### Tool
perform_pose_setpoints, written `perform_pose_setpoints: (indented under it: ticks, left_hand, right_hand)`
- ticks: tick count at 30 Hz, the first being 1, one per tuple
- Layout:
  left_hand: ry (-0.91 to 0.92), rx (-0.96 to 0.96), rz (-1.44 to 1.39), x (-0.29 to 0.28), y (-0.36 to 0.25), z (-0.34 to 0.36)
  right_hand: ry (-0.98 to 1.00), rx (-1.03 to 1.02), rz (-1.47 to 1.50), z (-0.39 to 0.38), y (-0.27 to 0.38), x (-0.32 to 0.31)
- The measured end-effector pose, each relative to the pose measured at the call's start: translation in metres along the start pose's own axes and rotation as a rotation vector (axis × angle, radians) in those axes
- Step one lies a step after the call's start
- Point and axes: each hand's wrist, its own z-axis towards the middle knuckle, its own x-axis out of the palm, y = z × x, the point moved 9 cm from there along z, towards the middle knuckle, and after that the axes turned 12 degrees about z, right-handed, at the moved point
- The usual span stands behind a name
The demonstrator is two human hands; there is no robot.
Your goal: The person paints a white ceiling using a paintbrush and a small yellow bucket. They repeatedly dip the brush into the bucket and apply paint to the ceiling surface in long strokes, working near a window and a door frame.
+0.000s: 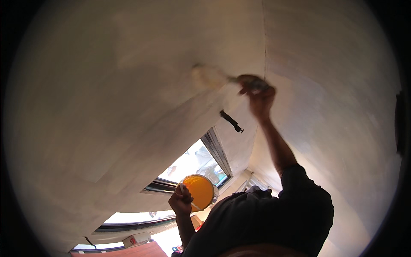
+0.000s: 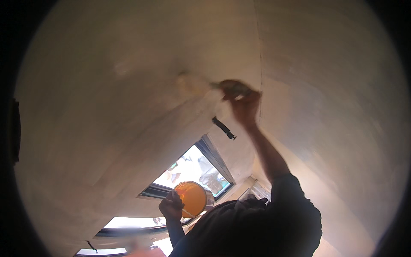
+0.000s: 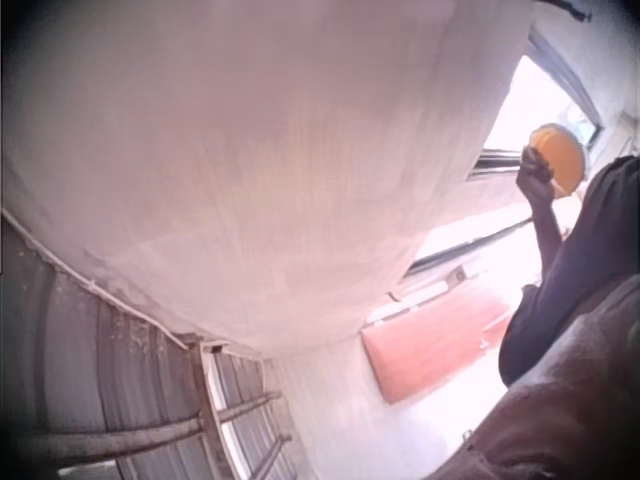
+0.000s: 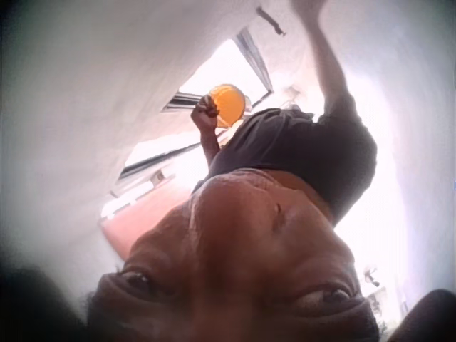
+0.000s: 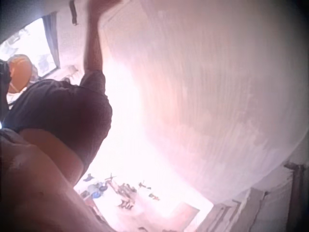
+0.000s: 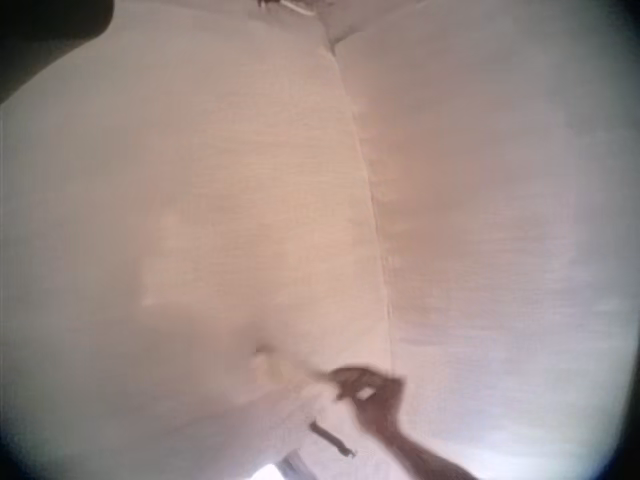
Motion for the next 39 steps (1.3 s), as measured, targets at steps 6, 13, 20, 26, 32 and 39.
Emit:
perform_pose_setpoints:
  ticks: [6,13,20,26,32,39]
  left_hand:
    - [0.068,-0.001,-0.009,0.027,-0.014,-0.003]
    - [0.255,0.009,-0.06,0.051,-0.022,0.006]
    - [0.327,0.007,-0.011,0.083,-0.035,-0.002]
    - [0.248,-0.016,0.067,0.107,-0.042,0.002]
    - [0.274,-0.009,0.102,0.118,-0.042,0.002]
    - [0.424,-0.095,-0.017,0.122,-0.033,0.004]
  right_hand:
    - [-0.21,-0.178,-0.142,0.013,0.049,-0.111]
    - [0.172,0.392,-0.053,-0.096,0.024,-0.032]
    - [0.703,0.476,-0.341,-0.177,-0.039,0.044]
    - [0.992,0.356,-0.595,-0.225,-0.09,0.068]
    - [1.204,0.34,-0.756,-0.26,-0.12,0.073]
    - [1.256,0.318,-0.774,-0.272,-0.129,0.069]
